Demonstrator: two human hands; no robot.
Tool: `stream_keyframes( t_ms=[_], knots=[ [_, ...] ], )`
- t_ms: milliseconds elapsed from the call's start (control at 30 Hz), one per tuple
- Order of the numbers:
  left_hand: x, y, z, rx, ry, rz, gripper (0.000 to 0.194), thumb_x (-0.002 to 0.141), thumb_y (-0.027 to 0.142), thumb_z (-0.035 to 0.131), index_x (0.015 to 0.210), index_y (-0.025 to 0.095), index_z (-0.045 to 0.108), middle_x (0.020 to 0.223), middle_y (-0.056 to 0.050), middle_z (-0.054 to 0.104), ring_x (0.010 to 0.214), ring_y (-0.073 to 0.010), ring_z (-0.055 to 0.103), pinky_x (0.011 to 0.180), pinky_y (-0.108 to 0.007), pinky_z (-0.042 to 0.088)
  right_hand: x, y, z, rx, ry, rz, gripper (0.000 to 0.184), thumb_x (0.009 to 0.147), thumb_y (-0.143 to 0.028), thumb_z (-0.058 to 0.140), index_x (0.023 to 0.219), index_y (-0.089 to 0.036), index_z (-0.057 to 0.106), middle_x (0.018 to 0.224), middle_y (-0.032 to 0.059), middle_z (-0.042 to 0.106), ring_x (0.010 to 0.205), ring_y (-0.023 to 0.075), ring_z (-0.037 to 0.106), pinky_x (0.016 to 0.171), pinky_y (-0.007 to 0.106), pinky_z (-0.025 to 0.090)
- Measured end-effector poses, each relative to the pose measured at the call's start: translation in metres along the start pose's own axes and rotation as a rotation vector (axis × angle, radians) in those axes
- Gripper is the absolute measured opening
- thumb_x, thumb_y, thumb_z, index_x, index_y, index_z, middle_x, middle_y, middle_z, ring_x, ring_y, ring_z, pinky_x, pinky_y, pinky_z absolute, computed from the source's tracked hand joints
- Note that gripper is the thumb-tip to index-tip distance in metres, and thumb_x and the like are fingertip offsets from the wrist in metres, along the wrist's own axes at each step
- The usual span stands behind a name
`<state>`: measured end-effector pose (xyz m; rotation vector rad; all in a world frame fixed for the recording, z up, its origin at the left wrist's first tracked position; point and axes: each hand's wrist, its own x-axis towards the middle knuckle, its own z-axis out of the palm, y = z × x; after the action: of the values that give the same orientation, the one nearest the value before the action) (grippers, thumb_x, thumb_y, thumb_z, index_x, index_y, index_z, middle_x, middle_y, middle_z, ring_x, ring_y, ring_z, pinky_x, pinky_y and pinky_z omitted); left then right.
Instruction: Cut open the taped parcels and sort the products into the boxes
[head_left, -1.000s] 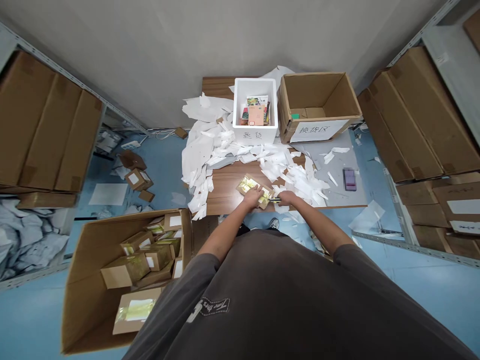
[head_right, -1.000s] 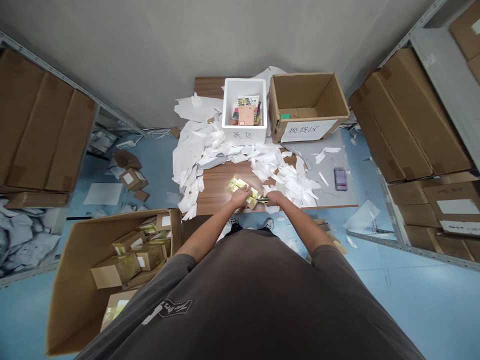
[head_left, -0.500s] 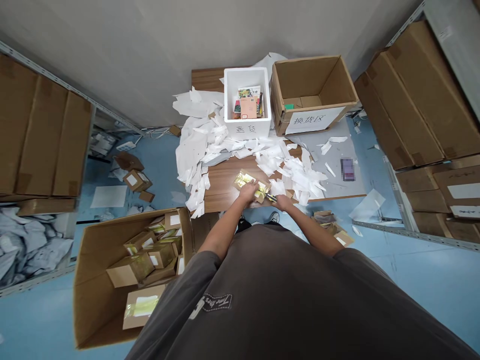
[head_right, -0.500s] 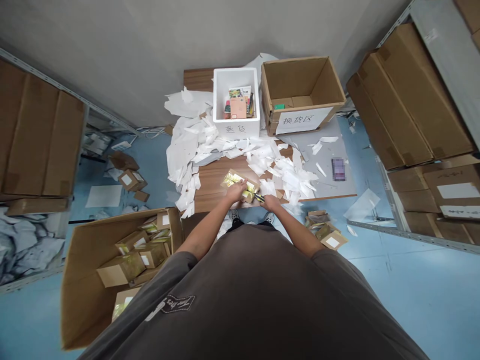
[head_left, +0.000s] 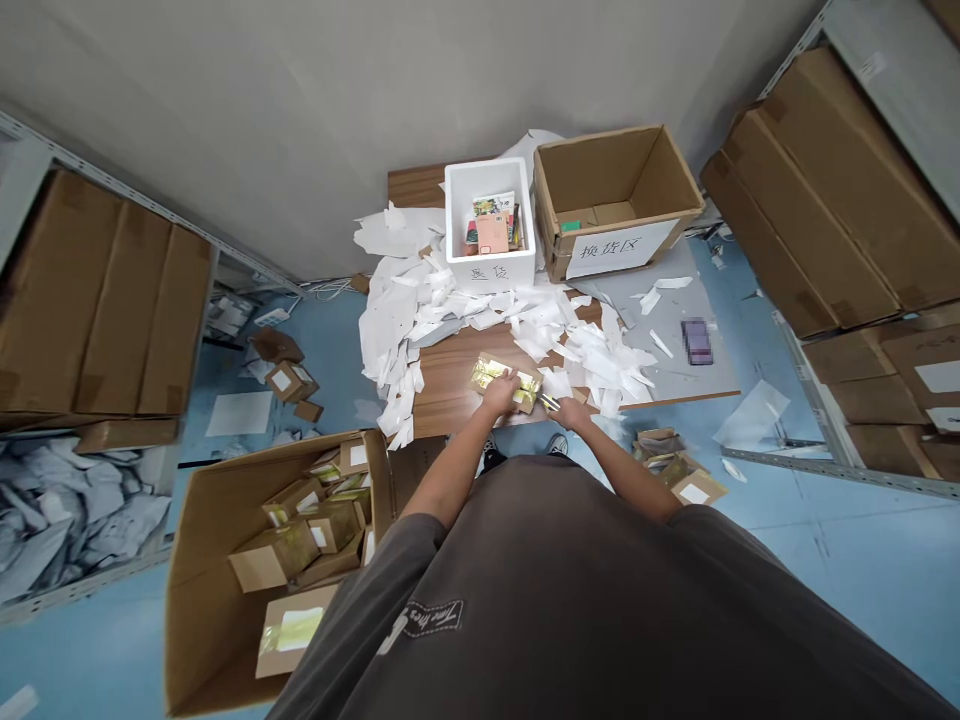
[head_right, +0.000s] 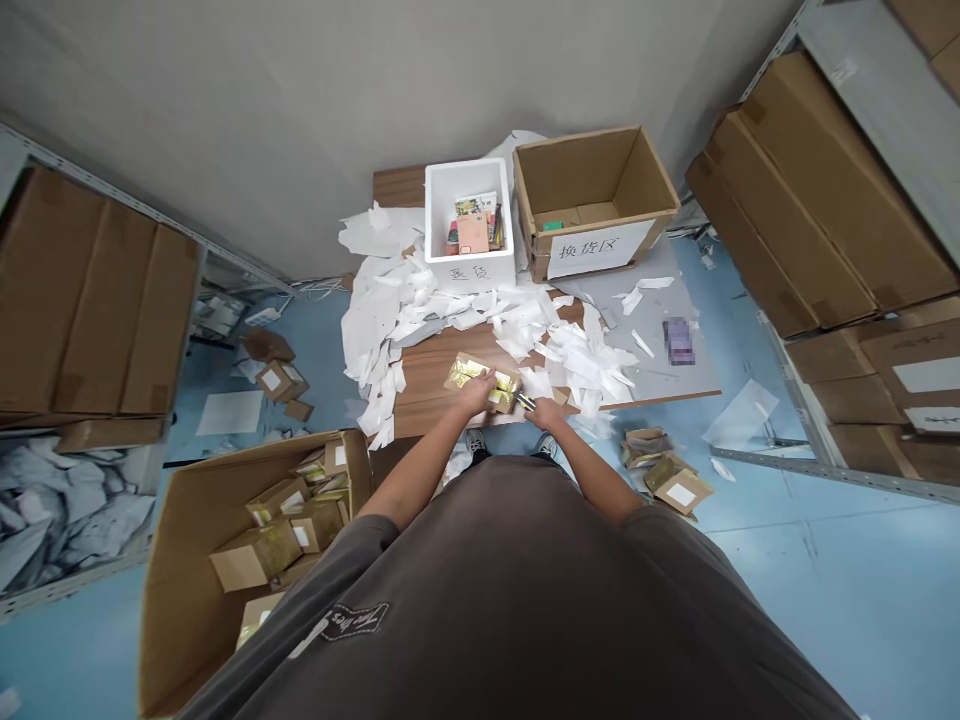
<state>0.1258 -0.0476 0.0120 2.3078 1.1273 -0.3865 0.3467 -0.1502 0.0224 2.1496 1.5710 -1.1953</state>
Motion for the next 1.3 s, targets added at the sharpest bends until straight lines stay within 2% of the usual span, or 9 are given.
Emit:
stream_keyframes(
  t_ms=[133,233,400,567,700,800,967,1100,1300],
  knots=[
    [-0.001,0.002,0.004,0.005,0.016,0.000,0.061,0.065,0.014,0.100,0.117,0.021,0.069,0.177,-0.018,0.041,0.162,-0.0414,0.042,0.125,-0.046,0.047,0.001,0.007,-0.007,-0.022,0.111,-0.009,0.034,0.100,-0.041,0.068,0.122,-0.017,0.080,0.117,0.0145,0.082,0.105,0.0270,0.078,0.078,0.026,0.051],
    [-0.002,0.003,0.005,0.015,0.042,-0.005,0.060,0.066,0.018,0.100,0.117,0.021,0.069,0.176,-0.018,0.042,0.163,-0.0410,0.040,0.127,-0.047,0.044,0.010,0.005,-0.012,-0.088,0.099,-0.076,0.032,0.099,-0.039,0.071,0.120,-0.018,0.081,0.123,0.0148,0.081,0.113,0.0280,0.076,0.084,0.026,0.051],
    [-0.002,0.008,0.003,0.060,0.060,-0.011,0.066,0.071,0.025,0.098,0.128,0.018,0.067,0.173,-0.021,0.044,0.163,-0.0414,0.039,0.128,-0.047,0.042,0.026,-0.005,-0.011,-0.106,0.067,-0.054,0.035,0.098,-0.041,0.073,0.125,-0.020,0.080,0.123,0.0147,0.082,0.116,0.0277,0.076,0.088,0.027,0.052],
    [-0.005,0.019,0.006,0.113,0.057,-0.027,0.072,0.081,0.039,0.092,0.143,0.018,0.062,0.176,-0.021,0.039,0.165,-0.0453,0.033,0.131,-0.053,0.037,0.031,-0.011,-0.010,-0.023,0.027,0.035,0.037,0.102,-0.044,0.069,0.125,-0.016,0.080,0.112,0.0164,0.083,0.105,0.0275,0.080,0.084,0.027,0.053],
    [-0.007,0.028,0.008,0.102,0.052,-0.071,0.083,0.083,0.041,0.091,0.153,0.016,0.054,0.177,-0.023,0.036,0.167,-0.0468,0.027,0.133,-0.055,0.033,0.027,-0.013,-0.013,-0.019,0.043,0.047,0.038,0.102,-0.043,0.070,0.127,-0.016,0.079,0.118,0.0176,0.083,0.111,0.0293,0.079,0.083,0.028,0.054],
    [-0.004,0.034,0.004,0.067,0.068,-0.136,0.086,0.082,0.043,0.092,0.155,0.018,0.053,0.177,-0.021,0.038,0.166,-0.0462,0.028,0.131,-0.055,0.036,0.024,-0.015,-0.014,-0.029,0.055,0.042,0.038,0.102,-0.043,0.071,0.128,-0.016,0.080,0.122,0.0180,0.082,0.115,0.0297,0.078,0.084,0.027,0.053],
    [0.002,0.041,-0.004,0.073,0.022,-0.173,0.067,0.080,0.039,0.094,0.140,0.024,0.067,0.180,-0.015,0.033,0.167,-0.0464,0.026,0.128,-0.057,0.040,0.024,-0.015,-0.012,-0.042,0.055,0.035,0.039,0.102,-0.044,0.071,0.128,-0.017,0.080,0.123,0.0174,0.082,0.118,0.0292,0.077,0.086,0.027,0.053],
    [-0.001,0.043,0.000,0.073,0.031,-0.173,0.069,0.078,0.031,0.095,0.140,0.026,0.065,0.180,-0.014,0.036,0.166,-0.0452,0.030,0.128,-0.058,0.039,0.026,-0.014,-0.009,-0.062,0.043,0.022,0.037,0.103,-0.044,0.070,0.128,-0.017,0.079,0.126,0.0170,0.081,0.121,0.0285,0.076,0.088,0.027,0.053],
    [-0.014,0.040,0.014,0.032,0.110,-0.119,0.061,0.082,0.027,0.089,0.138,0.024,0.064,0.176,-0.016,0.044,0.166,-0.0383,0.036,0.134,-0.058,0.031,0.026,-0.015,-0.007,-0.048,0.032,0.012,0.037,0.103,-0.044,0.070,0.127,-0.017,0.079,0.126,0.0171,0.081,0.118,0.0285,0.077,0.087,0.028,0.053]
  ],
)
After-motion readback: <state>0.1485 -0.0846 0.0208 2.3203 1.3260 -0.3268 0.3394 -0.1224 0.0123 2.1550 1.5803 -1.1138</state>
